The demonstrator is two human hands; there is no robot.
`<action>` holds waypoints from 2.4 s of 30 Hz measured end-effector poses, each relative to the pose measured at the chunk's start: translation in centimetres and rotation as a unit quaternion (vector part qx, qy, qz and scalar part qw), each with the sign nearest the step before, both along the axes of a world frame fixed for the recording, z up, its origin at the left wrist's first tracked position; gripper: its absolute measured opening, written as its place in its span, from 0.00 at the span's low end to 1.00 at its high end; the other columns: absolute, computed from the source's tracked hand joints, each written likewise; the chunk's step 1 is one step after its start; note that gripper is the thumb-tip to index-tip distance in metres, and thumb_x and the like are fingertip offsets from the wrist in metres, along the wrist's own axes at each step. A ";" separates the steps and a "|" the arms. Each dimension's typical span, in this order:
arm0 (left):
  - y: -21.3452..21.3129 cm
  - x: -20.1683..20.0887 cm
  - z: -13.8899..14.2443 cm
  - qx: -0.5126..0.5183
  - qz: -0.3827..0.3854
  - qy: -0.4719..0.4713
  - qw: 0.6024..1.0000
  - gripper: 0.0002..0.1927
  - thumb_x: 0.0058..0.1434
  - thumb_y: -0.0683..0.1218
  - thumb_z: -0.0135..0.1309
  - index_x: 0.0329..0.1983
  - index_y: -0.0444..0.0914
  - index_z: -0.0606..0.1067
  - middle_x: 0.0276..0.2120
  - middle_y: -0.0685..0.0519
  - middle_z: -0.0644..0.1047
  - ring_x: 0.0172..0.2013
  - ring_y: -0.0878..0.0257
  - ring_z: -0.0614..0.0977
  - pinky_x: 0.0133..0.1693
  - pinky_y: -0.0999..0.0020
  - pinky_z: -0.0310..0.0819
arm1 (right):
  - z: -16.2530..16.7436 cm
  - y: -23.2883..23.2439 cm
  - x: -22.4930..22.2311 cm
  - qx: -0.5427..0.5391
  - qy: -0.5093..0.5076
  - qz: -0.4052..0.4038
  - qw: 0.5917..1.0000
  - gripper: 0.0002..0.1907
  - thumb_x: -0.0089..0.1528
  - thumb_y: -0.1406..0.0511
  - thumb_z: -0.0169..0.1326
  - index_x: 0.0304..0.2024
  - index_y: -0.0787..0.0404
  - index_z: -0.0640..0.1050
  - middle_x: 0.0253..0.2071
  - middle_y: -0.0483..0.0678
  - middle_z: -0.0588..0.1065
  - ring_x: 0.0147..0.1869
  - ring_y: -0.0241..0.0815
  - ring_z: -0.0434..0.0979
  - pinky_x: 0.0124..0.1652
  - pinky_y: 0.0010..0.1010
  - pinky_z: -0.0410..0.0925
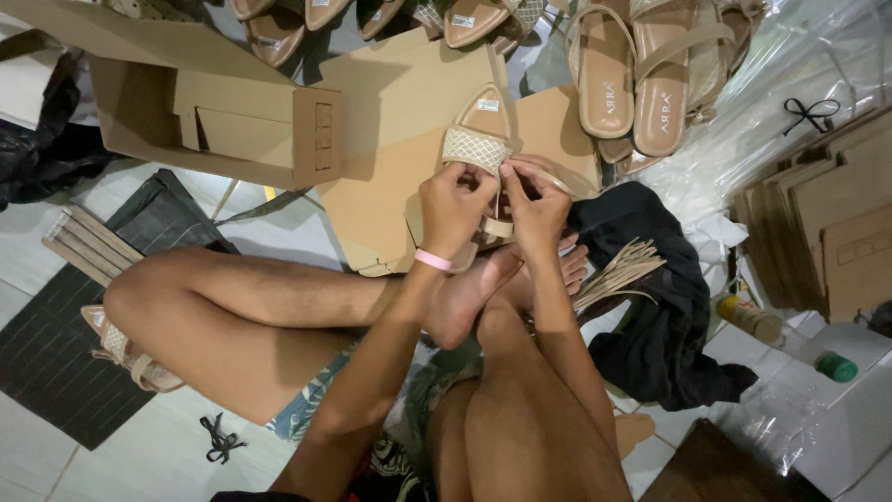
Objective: The person sits on the floor and ties the straps of beige sandals. They handle the straps with both hands, adjusting and securing them on the footwear while surrounded by boxes and other sandals.
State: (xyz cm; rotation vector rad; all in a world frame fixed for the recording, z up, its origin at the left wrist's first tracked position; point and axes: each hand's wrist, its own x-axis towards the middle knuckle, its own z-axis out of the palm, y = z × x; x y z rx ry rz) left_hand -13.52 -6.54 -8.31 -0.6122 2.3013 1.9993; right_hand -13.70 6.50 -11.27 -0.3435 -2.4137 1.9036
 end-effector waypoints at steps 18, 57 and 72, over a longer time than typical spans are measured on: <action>-0.1 0.3 -3.8 0.277 0.065 -0.071 0.956 0.10 0.62 0.40 0.62 0.37 0.25 0.78 0.24 0.51 0.79 0.20 0.69 0.75 0.22 0.73 0.69 | 0.1 0.0 -0.2 -0.118 -0.100 -0.021 0.988 0.10 0.62 0.67 0.63 0.43 0.69 0.83 0.46 0.46 0.81 0.45 0.33 0.80 0.44 0.24 0.75; 0.4 1.6 -3.4 0.347 0.123 -0.102 0.924 0.07 0.64 0.41 0.60 0.41 0.32 0.78 0.29 0.56 0.78 0.20 0.75 0.69 0.20 0.78 0.56 | 0.0 -0.7 -0.5 -0.141 -0.093 0.008 0.986 0.09 0.62 0.69 0.64 0.42 0.70 0.82 0.46 0.45 0.79 0.48 0.32 0.77 0.47 0.22 0.71; 0.9 1.7 -4.6 0.100 0.070 0.021 0.992 0.06 0.67 0.41 0.60 0.40 0.32 0.76 0.33 0.51 0.80 0.33 0.69 0.79 0.36 0.73 0.75 | 0.2 -1.1 -0.1 -0.102 -0.137 -0.030 0.985 0.11 0.63 0.67 0.64 0.44 0.69 0.84 0.42 0.48 0.81 0.43 0.32 0.78 0.43 0.22 0.71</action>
